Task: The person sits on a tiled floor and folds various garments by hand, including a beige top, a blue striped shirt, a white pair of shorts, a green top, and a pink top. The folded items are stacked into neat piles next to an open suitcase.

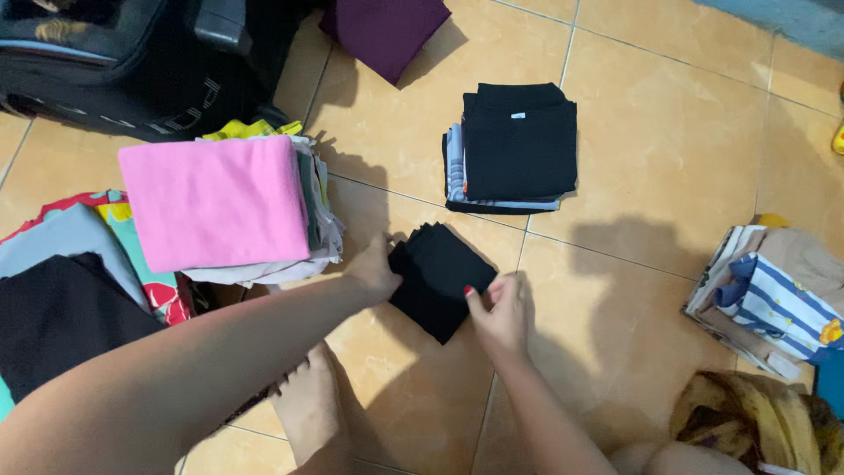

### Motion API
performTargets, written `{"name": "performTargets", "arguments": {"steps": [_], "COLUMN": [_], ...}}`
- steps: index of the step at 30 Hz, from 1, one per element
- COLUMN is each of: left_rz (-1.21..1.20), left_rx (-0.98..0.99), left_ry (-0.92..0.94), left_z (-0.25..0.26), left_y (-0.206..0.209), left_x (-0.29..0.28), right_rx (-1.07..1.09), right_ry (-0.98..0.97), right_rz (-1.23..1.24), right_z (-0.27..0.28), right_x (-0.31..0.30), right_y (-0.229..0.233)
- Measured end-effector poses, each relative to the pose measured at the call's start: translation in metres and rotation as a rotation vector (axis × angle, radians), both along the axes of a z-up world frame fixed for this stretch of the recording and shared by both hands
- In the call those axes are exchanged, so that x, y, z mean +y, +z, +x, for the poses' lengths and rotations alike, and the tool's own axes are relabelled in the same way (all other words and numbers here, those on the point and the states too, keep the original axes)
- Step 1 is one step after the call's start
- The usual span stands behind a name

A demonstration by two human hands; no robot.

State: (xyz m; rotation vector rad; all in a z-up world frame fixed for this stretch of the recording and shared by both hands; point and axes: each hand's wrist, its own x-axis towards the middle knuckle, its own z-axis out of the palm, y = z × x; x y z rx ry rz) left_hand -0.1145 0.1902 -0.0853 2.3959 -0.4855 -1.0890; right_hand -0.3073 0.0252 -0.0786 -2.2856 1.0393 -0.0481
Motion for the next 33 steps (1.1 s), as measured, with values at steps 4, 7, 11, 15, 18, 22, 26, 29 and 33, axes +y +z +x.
{"name": "performTargets", "arguments": {"steps": [4, 7, 11, 15, 18, 22, 26, 29, 33], "left_rz": [0.03, 0.121, 0.051, -0.031, -0.213, -0.56, -0.707, -0.693, -0.666], "left_rx": [-0.021, -0.012, 0.108, 0.19, 0.242, 0.511, 0.756, 0.67, 0.5], "left_ry": [-0.209, -0.304, -0.315, -0.25, -0.088, 0.183, 0.501, 0.524, 0.51], "left_z": [0.011, 0.006, 0.003, 0.016, 0.037, 0.073, 0.079, 0.066, 0.069], "left_y": [-0.007, -0.005, 0.004, 0.025, 0.055, 0.101, 0.114, 0.096, 0.062], "left_x": [0.007, -0.001, -0.01, -0.016, -0.036, -0.087, -0.113, -0.135, -0.161], "right_rx": [-0.283, -0.148, 0.24, 0.214, -0.223, -0.285, -0.51, -0.467, -0.458], "right_ry": [0.156, 0.354, 0.408, 0.247, 0.247, 0.015, -0.034, -0.123, -0.005], "right_rz": [-0.195, -0.193, 0.18, 0.648, 1.024, 0.736, 1.081, 0.977, 0.742], "right_z": [0.017, 0.036, 0.045, 0.044, 0.042, 0.064, 0.1, 0.122, 0.136], "right_x": [-0.014, -0.025, -0.033, -0.051, -0.083, -0.134, -0.177, -0.193, -0.2], "right_y": [0.004, 0.009, 0.024, 0.047, 0.074, 0.104, 0.119, 0.11, 0.081]}}
